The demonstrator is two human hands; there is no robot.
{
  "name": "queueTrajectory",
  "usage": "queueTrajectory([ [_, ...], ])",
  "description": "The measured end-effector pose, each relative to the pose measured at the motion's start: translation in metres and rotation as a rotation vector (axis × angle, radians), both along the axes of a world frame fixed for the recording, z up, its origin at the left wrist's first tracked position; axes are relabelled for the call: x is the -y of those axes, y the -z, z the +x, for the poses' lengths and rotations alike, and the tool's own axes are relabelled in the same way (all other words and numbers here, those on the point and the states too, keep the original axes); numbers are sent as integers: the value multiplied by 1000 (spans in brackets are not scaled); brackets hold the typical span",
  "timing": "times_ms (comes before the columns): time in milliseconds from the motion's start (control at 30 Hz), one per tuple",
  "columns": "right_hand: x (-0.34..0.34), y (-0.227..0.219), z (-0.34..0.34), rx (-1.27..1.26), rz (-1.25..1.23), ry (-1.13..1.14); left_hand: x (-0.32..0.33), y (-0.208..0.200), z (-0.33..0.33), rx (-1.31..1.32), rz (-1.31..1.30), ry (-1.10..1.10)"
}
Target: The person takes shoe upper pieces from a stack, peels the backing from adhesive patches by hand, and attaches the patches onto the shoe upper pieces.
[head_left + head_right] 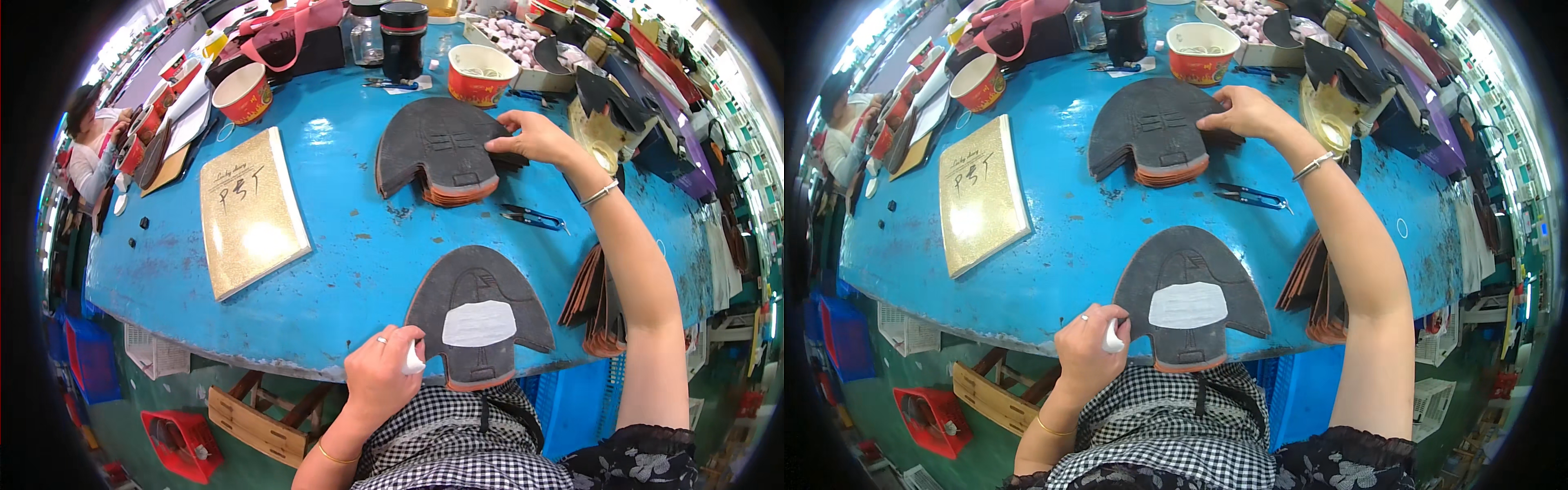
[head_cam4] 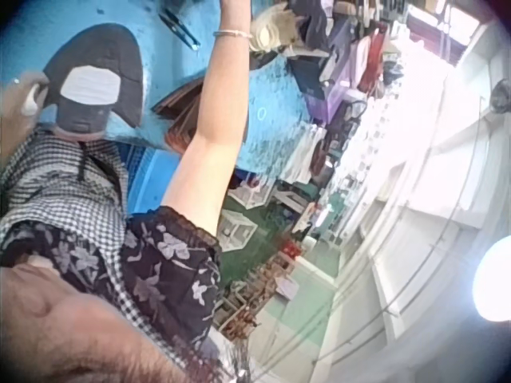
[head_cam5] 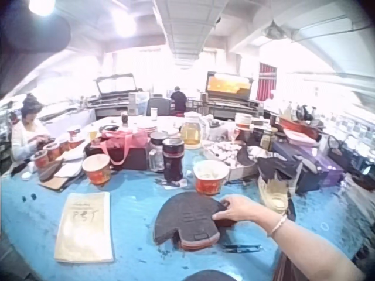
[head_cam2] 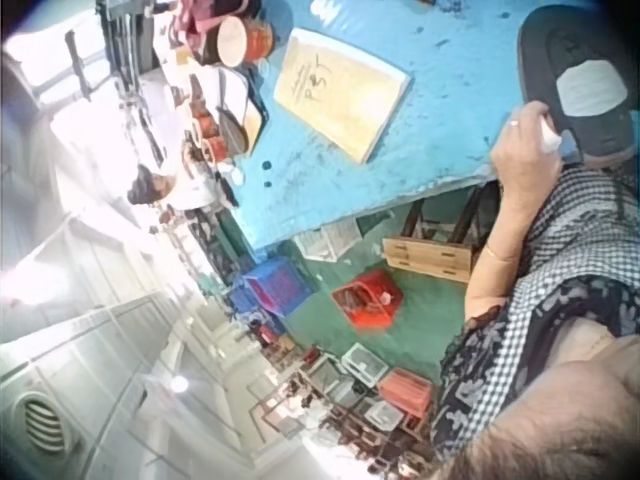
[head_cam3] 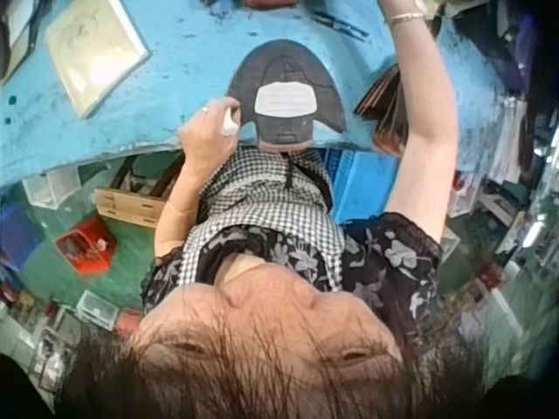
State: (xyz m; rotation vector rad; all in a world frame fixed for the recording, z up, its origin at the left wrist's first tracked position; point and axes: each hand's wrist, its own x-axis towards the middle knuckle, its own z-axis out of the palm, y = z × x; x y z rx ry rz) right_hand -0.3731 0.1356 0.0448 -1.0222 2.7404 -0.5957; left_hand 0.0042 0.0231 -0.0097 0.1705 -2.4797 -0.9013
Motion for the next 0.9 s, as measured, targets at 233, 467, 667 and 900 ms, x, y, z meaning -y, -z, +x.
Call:
queueTrajectory([
  [233,21,-6,29,-277,-108,28,7,0,2,14,7,9],
  [467,14,-7,61,66,-517,-87,3,-2,2,-20,-8,5],
  [667,-10,-39,120,292,-774,-92,6,-1,9,-43,111,8],
  [900,-89,-45,220,916,-516,65,23,-3,46,-249,1075,-155],
])
